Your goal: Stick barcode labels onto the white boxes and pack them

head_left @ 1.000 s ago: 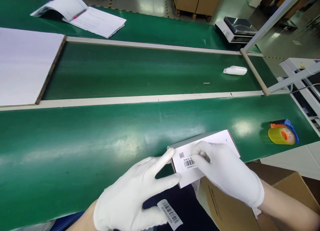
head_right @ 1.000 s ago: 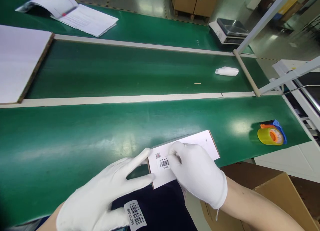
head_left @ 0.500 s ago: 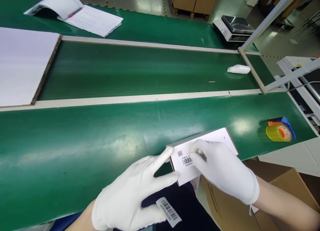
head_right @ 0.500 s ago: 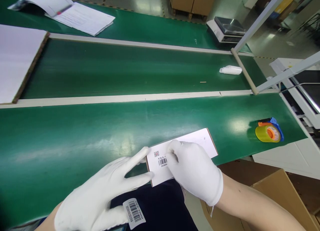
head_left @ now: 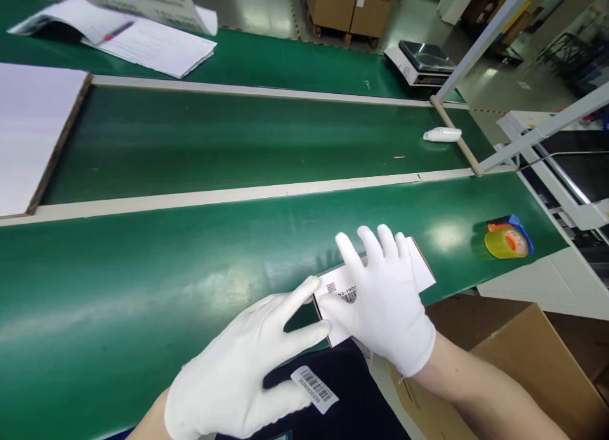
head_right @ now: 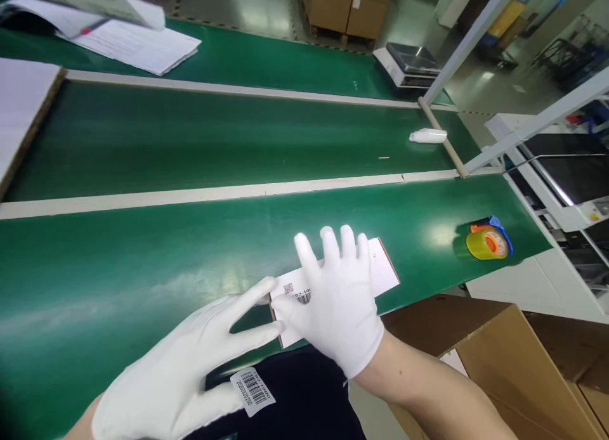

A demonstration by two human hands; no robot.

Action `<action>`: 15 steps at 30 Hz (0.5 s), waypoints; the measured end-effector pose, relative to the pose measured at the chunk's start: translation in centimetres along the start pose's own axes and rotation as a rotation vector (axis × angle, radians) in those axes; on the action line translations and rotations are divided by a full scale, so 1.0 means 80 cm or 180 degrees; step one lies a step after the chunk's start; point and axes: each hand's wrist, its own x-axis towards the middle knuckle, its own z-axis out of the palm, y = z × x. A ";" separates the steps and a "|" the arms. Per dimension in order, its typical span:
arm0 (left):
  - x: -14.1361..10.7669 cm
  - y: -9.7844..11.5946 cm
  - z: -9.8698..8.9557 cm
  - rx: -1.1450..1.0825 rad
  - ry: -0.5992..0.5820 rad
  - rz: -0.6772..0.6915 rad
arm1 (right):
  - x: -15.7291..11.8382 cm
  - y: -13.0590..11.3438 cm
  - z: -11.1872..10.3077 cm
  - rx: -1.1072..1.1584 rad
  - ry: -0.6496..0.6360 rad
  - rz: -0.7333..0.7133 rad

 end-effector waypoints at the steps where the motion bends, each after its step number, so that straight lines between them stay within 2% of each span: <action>1: 0.000 0.000 0.000 0.0013 0.0002 -0.0002 | 0.001 0.009 0.004 0.0029 -0.0032 0.0125; 3: -0.001 -0.001 0.001 0.0029 0.0006 0.0006 | 0.000 0.024 0.009 -0.0071 0.0010 0.0484; 5: -0.001 -0.001 0.001 0.0064 0.0020 0.0036 | -0.006 0.027 0.008 -0.0222 0.0120 0.0762; 9: -0.001 -0.001 -0.001 0.0251 -0.0020 0.0113 | -0.026 -0.002 0.005 0.0073 0.0070 0.0494; 11: -0.003 -0.002 0.001 0.0286 -0.0033 0.0132 | -0.035 -0.004 0.009 0.0211 0.0034 0.0435; 13: -0.006 -0.003 0.004 0.0263 0.0002 0.0138 | -0.043 0.016 0.015 0.0102 0.0054 0.0642; 15: -0.007 -0.005 0.006 0.0242 0.0056 0.0149 | -0.051 0.049 0.018 -0.0135 0.0152 0.0997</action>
